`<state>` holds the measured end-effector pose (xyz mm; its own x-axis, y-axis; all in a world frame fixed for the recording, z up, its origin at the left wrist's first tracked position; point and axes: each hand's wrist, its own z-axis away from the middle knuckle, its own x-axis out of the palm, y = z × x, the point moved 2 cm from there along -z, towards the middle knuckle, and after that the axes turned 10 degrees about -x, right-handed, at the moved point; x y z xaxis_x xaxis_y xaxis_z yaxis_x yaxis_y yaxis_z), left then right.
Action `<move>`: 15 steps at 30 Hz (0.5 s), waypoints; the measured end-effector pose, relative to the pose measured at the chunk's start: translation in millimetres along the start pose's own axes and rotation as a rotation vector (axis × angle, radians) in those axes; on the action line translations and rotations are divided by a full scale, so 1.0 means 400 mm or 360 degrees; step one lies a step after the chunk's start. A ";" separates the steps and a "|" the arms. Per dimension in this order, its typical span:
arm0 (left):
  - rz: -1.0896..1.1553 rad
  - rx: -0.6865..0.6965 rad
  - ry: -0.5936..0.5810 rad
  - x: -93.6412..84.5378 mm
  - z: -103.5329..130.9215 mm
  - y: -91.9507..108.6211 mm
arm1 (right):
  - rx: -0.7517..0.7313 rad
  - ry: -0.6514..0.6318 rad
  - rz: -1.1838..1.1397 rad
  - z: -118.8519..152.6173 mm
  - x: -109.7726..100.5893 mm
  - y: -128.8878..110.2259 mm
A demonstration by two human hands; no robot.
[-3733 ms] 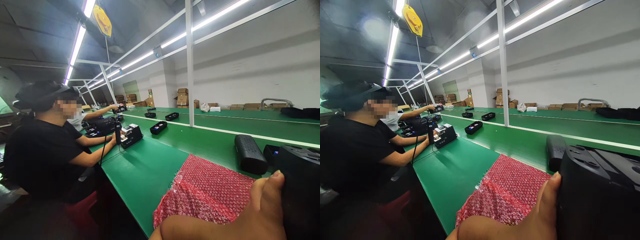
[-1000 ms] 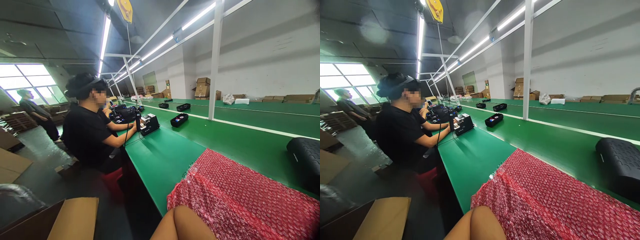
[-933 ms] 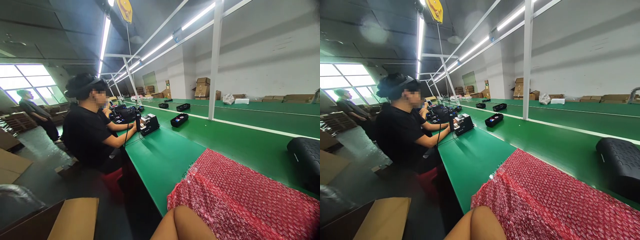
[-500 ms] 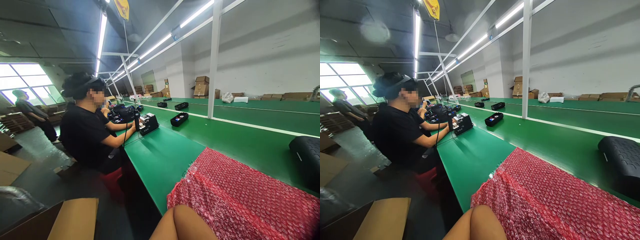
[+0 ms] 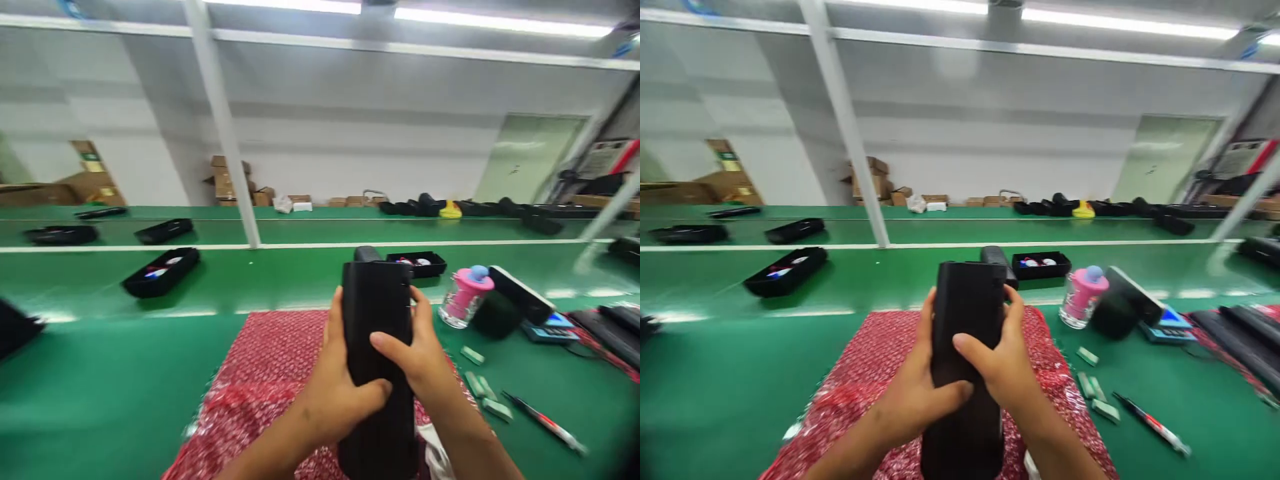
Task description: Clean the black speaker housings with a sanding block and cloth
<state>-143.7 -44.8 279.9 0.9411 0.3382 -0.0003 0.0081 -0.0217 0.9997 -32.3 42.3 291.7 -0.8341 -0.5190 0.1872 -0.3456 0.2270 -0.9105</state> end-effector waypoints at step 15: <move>0.0530 0.0052 0.0308 -0.055 0.010 0.071 | -0.0166 -0.0790 -0.0919 0.017 0.060 0.049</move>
<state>-163.0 -56.5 308.2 0.8130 0.4787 0.3315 -0.2732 -0.1893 0.9432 -56.2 28.7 275.9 -0.2265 -0.8824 0.4124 -0.7270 -0.1286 -0.6745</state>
